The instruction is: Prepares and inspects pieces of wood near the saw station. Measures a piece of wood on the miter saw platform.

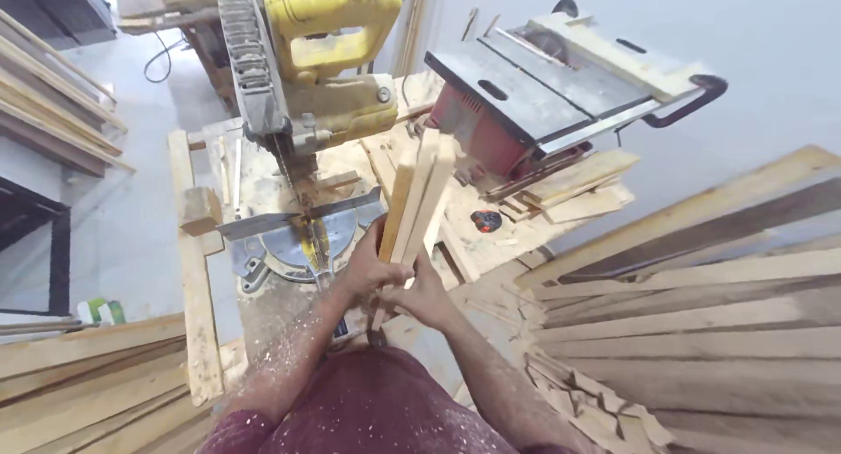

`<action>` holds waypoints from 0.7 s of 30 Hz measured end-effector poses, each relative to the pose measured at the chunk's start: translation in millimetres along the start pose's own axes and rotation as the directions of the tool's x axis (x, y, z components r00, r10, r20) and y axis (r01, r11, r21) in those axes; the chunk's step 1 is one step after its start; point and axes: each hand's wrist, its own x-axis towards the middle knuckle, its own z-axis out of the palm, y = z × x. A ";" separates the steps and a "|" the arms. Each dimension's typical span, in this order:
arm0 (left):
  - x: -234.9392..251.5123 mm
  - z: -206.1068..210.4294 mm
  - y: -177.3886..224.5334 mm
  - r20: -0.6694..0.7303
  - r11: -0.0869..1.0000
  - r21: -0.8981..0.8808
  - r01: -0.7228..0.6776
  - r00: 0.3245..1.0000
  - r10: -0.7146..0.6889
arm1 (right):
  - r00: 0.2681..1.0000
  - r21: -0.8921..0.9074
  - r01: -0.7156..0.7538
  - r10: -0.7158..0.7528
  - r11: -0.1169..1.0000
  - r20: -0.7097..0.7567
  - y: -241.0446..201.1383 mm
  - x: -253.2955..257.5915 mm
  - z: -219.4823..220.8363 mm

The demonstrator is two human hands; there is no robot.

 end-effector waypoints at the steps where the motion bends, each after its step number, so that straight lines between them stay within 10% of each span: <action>1: -3.6 1.4 -0.5 0.003 0.999 0.042 -0.025 1.000 0.025 | 1.000 -0.051 -0.017 0.015 0.999 -0.025 1.7 -0.7 5.5; 21: -54.4 3.6 10.6 -0.023 0.970 -0.237 -0.042 0.999 0.038 | 0.993 -0.183 0.114 -0.105 0.976 0.054 27.9 -21.0 -0.2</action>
